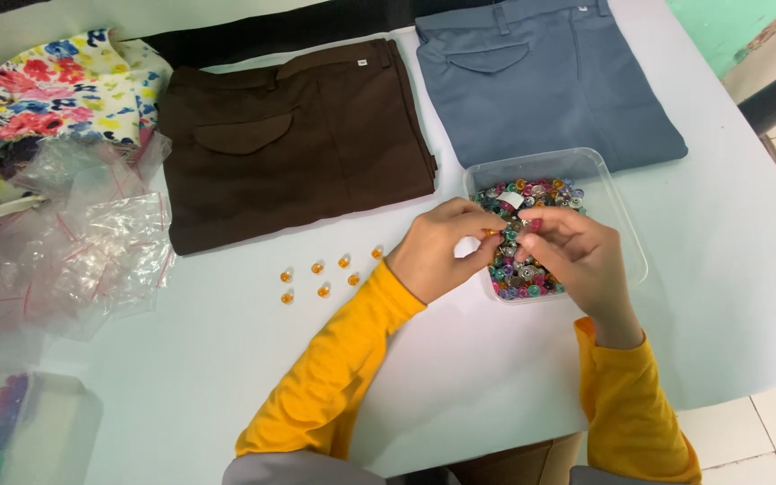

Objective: Picking up small orange beads one by one and placing them into a plastic zip-lock bag.

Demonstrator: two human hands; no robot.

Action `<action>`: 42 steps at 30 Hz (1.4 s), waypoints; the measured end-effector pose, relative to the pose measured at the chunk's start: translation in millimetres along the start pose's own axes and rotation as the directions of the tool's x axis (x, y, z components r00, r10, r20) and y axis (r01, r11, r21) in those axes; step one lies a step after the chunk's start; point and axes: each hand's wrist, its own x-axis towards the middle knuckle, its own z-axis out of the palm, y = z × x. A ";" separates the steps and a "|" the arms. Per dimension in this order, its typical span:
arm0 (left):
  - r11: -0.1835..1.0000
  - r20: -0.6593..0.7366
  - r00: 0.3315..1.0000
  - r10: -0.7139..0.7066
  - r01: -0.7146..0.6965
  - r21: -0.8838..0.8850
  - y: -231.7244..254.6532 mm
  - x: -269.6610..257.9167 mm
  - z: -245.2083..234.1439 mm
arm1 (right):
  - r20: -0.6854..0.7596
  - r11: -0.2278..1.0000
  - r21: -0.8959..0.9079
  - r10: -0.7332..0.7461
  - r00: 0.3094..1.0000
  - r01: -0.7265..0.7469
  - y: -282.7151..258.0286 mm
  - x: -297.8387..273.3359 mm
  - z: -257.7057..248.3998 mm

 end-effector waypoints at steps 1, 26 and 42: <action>1.000 -0.001 1.000 0.000 0.000 0.002 2.5 -1.6 -7.9 | 0.001 1.000 0.001 -0.001 1.000 0.001 -4.4 0.6 2.7; 0.898 0.209 0.972 -0.111 0.007 0.441 -15.4 -4.0 67.4 | 0.135 0.695 -0.699 0.358 0.924 -0.167 0.9 5.3 -28.7; 0.897 0.221 0.951 -0.218 0.106 0.429 -52.0 10.5 89.8 | -0.004 0.874 -0.414 0.279 0.960 -0.255 3.9 4.1 -31.3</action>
